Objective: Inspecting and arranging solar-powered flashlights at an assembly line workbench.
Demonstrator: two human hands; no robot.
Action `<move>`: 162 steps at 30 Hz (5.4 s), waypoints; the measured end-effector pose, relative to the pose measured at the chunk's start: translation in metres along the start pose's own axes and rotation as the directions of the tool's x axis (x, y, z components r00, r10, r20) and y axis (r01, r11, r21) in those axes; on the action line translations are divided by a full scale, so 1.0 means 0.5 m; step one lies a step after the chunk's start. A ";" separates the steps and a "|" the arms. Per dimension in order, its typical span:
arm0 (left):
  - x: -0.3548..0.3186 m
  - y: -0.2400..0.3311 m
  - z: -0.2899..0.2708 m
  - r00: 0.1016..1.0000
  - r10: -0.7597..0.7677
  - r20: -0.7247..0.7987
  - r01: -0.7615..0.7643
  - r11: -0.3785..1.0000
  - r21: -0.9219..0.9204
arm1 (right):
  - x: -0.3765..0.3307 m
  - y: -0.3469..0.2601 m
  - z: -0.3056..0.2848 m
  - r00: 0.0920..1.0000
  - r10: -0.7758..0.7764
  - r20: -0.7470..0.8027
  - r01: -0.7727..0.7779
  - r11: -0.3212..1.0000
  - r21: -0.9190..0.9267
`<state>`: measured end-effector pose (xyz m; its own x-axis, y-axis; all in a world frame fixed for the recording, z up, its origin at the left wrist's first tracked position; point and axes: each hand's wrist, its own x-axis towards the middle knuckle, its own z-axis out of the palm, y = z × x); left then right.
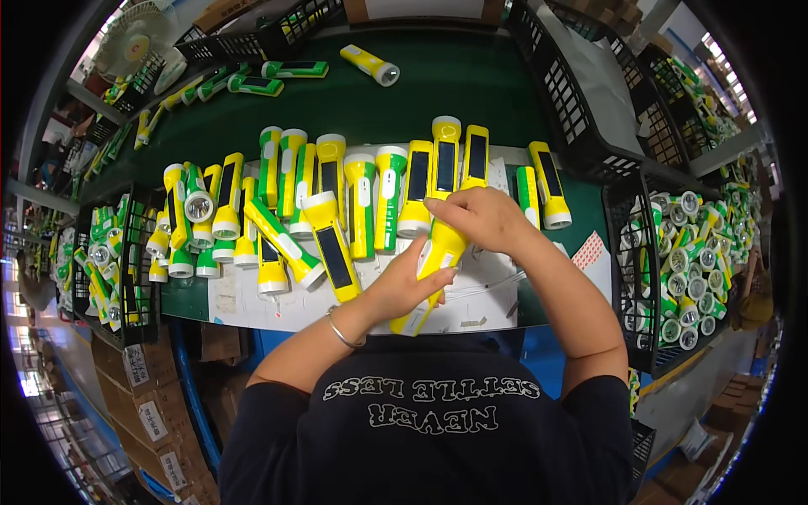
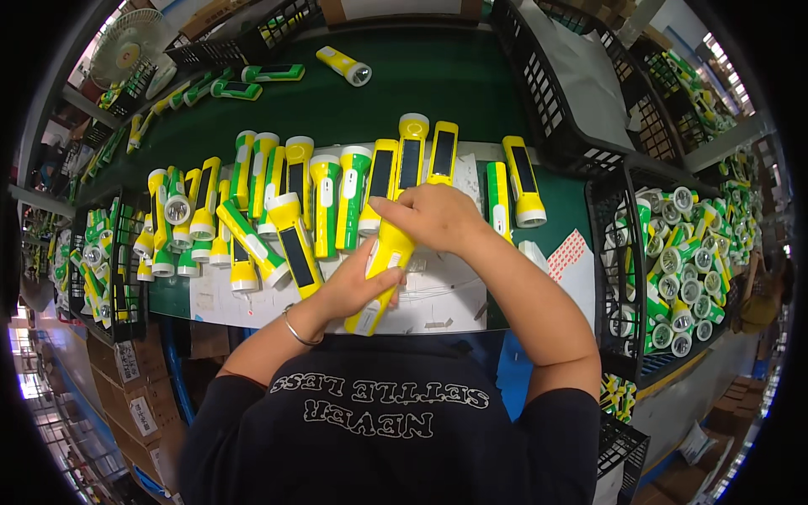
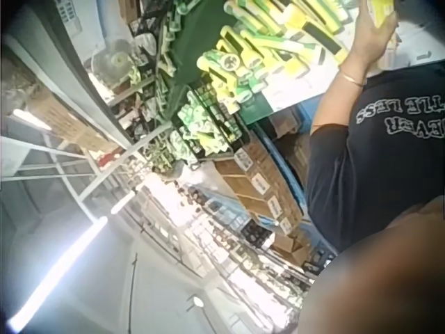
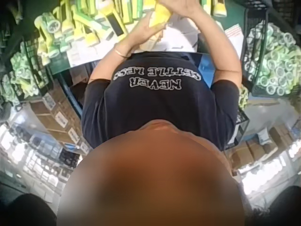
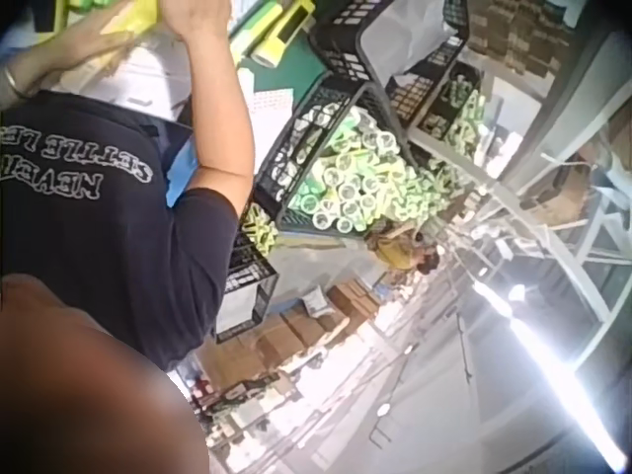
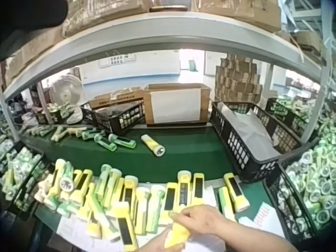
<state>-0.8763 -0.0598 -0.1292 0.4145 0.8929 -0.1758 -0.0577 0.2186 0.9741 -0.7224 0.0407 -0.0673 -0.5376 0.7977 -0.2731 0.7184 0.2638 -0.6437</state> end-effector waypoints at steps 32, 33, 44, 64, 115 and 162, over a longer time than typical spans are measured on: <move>0.052 0.068 -0.023 0.987 0.069 -0.143 -0.145 0.752 -0.643 | -0.092 0.115 -0.044 0.665 -0.030 -0.746 0.249 0.951 0.183; 0.051 0.075 -0.022 0.988 0.072 -0.136 -0.143 0.751 -0.645 | -0.065 0.150 -0.120 0.661 -0.029 -0.749 0.245 0.953 0.179; 0.180 0.162 -0.179 0.951 0.113 -0.290 -0.061 0.982 0.180 | 0.031 0.337 -0.416 0.568 0.402 -0.718 -0.767 0.575 -0.285; 0.466 0.178 -0.419 0.685 0.421 -0.594 0.410 0.451 0.792 | -0.095 0.115 -0.143 0.855 0.076 -0.513 0.123 0.931 0.343; 0.049 0.027 -0.026 0.960 0.078 -0.270 -0.179 0.911 -0.373 | -0.089 -0.013 0.096 0.742 -0.617 -0.261 0.425 0.735 -0.528; -0.111 0.004 -0.098 0.994 0.100 -0.050 -0.050 0.799 0.599 | -0.072 0.068 0.198 0.982 -0.130 -0.140 0.162 0.955 0.249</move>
<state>-0.9442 -0.0896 -0.1245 0.3610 0.9287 -0.0848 0.4776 -0.1060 0.8722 -0.7222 -0.0327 -0.1504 -0.5594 0.8246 -0.0844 0.4891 0.2463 -0.8367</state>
